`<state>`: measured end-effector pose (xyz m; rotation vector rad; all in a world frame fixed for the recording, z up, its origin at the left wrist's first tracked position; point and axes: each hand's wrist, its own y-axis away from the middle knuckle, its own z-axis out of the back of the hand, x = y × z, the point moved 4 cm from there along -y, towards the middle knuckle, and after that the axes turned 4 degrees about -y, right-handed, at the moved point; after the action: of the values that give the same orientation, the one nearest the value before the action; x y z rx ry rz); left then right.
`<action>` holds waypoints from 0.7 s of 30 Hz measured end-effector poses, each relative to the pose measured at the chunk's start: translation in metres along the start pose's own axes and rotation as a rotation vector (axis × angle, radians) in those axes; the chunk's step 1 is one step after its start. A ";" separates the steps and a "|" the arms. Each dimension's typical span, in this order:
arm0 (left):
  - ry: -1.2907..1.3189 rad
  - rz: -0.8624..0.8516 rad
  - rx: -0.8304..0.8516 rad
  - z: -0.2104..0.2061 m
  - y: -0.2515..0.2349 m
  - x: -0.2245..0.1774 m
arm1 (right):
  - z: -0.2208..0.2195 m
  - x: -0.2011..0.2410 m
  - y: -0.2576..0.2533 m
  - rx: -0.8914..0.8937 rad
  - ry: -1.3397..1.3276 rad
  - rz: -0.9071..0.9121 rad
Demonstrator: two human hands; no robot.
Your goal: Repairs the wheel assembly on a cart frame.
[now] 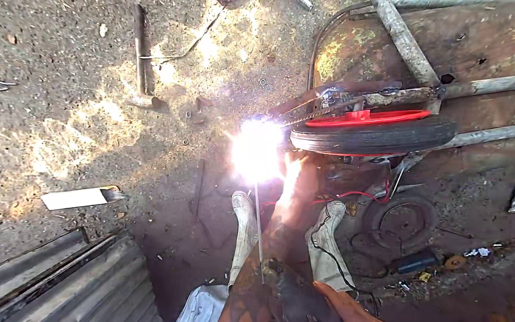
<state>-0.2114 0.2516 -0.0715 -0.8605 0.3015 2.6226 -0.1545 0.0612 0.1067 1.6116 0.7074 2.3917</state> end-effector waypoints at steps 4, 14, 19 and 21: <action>0.004 0.015 0.063 -0.003 0.000 0.001 | -0.001 0.000 -0.001 -0.009 0.006 0.014; -0.068 -0.039 -0.002 -0.003 0.002 0.000 | 0.001 0.001 0.002 -0.025 0.010 0.003; -0.073 -0.048 -0.024 -0.003 0.002 0.001 | 0.000 0.000 0.002 -0.023 0.026 -0.010; -0.079 -0.054 -0.035 -0.003 0.002 0.000 | 0.000 0.001 0.001 -0.028 0.032 -0.004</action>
<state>-0.2112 0.2489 -0.0736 -0.7629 0.2095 2.6111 -0.1551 0.0606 0.1077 1.5628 0.6791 2.4182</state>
